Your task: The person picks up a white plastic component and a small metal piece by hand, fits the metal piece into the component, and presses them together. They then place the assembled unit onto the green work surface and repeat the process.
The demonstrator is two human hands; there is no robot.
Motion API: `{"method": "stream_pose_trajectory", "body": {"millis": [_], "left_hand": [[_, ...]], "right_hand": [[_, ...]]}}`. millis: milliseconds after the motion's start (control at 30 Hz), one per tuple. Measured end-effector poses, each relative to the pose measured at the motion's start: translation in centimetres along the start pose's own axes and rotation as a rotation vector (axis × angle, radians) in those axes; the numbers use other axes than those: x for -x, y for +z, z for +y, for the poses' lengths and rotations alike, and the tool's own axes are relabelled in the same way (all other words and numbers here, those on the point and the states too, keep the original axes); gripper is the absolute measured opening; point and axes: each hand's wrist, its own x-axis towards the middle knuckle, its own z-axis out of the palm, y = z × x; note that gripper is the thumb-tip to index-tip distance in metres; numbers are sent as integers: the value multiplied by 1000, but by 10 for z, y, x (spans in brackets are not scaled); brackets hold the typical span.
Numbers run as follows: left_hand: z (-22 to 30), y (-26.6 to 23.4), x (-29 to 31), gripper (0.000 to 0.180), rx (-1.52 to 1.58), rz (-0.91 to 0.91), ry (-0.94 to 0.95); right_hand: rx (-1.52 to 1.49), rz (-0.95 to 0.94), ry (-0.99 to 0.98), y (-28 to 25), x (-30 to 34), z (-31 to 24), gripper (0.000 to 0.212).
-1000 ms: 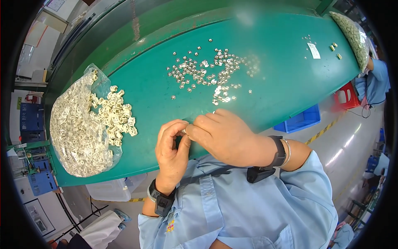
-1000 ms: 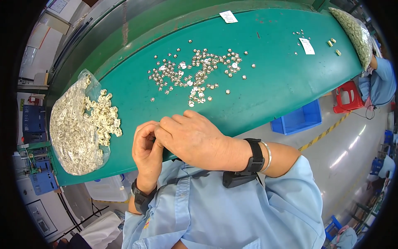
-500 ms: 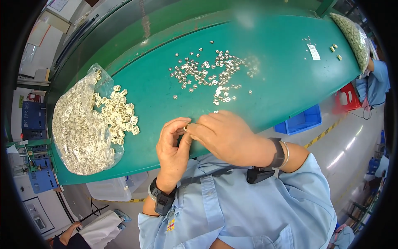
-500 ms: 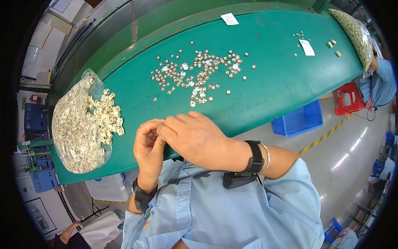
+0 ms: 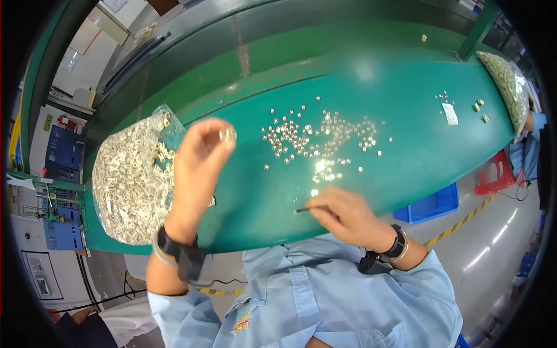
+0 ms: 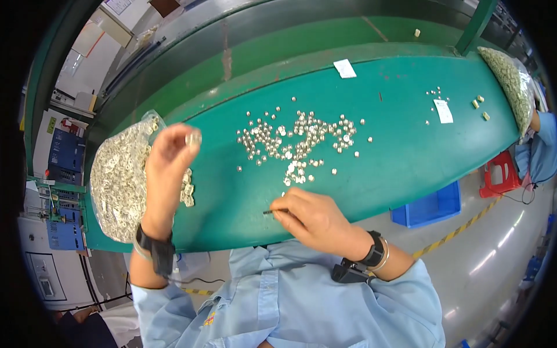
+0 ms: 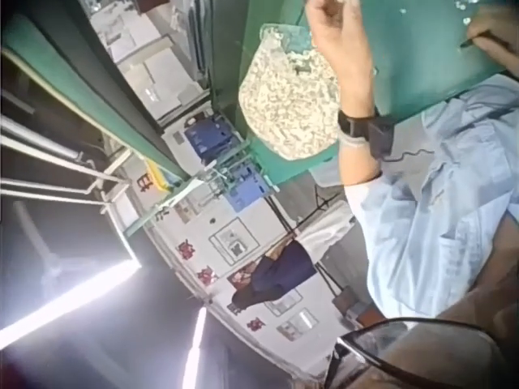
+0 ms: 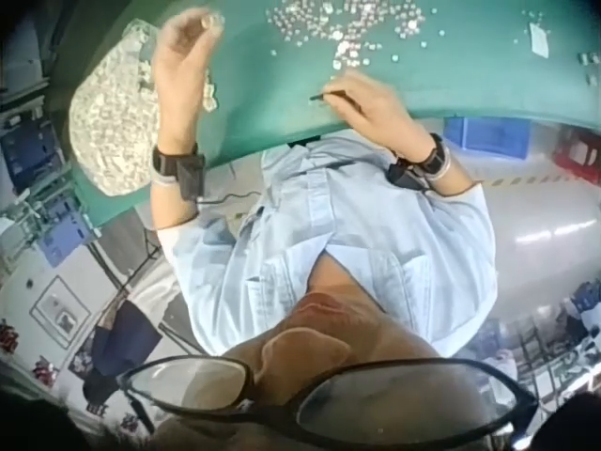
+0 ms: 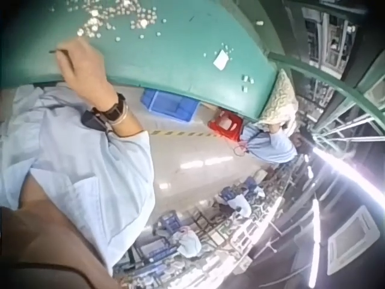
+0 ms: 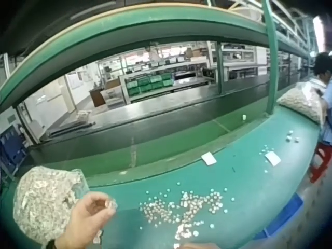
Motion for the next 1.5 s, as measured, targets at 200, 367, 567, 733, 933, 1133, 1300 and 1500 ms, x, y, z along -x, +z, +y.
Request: {"method": "stream_pose_trajectory", "body": {"millis": [200, 367, 567, 733, 933, 1133, 1300, 1500], "left_hand": [[-62, -7, -149, 22, -347, 5, 165], [-121, -18, -209, 21, -594, 32, 85], [-140, -25, -227, 22, -717, -26, 257], [-106, -54, -187, 24, -668, -66, 224], [-36, -83, -63, 18, -830, -547, 254], [-49, -106, -20, 15, -908, -652, 297], [-37, -97, -18, 16, -949, -722, 292], [-41, -95, -12, 18, -948, -679, 336]], "right_hand": [[-22, -29, -16, 4, 6, 3, 15], [-66, -60, 29, 2, 2, 5, 17], [-56, -61, 28, 1, -4, 6, 18], [-35, -50, 43, 2, -7, 4, 20], [6, -15, 50, 3, 1, 4, 18], [102, -30, 17, 9, 1, -2, 12], [59, 56, 130, 10, 14, -5, 13], [66, 145, 153, 4, 20, -10, 14]]}}
